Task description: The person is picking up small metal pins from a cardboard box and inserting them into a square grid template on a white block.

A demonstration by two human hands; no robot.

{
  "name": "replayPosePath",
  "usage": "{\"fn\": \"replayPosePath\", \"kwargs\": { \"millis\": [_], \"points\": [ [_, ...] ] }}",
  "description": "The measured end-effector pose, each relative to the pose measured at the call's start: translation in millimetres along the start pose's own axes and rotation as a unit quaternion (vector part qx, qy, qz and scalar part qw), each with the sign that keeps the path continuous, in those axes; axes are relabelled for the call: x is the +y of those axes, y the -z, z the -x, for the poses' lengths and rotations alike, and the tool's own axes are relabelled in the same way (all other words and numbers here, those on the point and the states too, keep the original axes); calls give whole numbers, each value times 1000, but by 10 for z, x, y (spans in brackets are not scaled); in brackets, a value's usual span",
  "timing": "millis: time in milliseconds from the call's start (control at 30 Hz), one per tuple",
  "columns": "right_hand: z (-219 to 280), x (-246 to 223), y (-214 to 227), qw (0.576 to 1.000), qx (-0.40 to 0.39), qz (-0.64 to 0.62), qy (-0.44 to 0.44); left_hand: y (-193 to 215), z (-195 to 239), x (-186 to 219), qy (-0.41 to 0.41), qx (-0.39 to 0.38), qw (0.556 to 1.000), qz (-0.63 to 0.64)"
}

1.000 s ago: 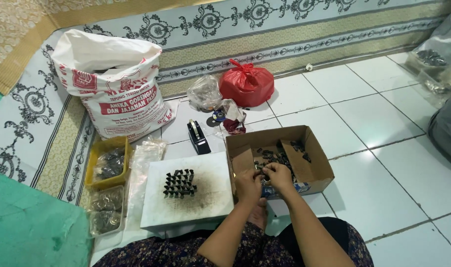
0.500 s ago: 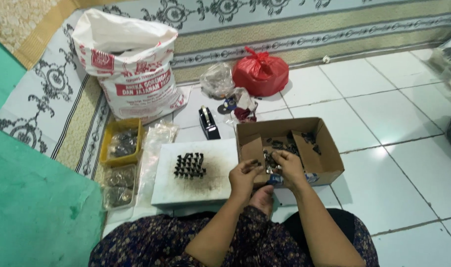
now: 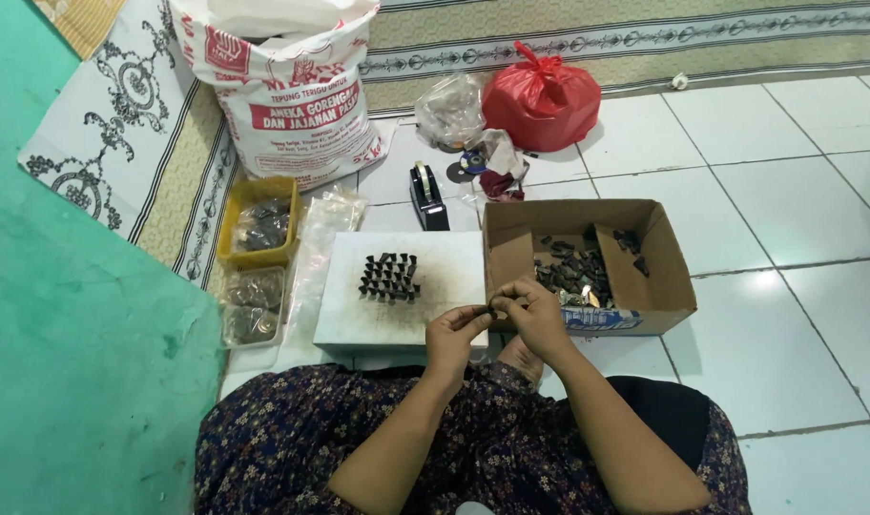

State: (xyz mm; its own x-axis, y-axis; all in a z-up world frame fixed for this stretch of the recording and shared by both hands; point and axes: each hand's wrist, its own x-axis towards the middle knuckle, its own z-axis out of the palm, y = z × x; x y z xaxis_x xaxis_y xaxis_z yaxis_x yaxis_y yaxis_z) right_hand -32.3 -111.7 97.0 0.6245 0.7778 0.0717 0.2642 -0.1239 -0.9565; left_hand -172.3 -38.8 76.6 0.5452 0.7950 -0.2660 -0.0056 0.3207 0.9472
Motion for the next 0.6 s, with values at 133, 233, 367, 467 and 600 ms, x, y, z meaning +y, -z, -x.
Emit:
{"fn": "replayPosePath", "kwargs": {
  "millis": [133, 233, 367, 467, 600],
  "points": [
    [46, -1, -46, 998, -13, 46, 31, 52, 88, 25, -3, 16, 1000, 19],
    [70, -27, -53, 990, -20, 105, 87, 82, 71, -23, -5, 23, 1000, 14],
    [93, -66, -45, 965, -23, 204, 164, 97, 132, 20, 2, 33, 999, 19],
    [113, -122, -56, 960, -29, 215, 178, 107, 177, 49, 7, 38, 999, 18],
    [146, -139, -112, 949, -43, 258, 179, 125, 223, 39, 6, 47, 999, -2]
  ]
}}
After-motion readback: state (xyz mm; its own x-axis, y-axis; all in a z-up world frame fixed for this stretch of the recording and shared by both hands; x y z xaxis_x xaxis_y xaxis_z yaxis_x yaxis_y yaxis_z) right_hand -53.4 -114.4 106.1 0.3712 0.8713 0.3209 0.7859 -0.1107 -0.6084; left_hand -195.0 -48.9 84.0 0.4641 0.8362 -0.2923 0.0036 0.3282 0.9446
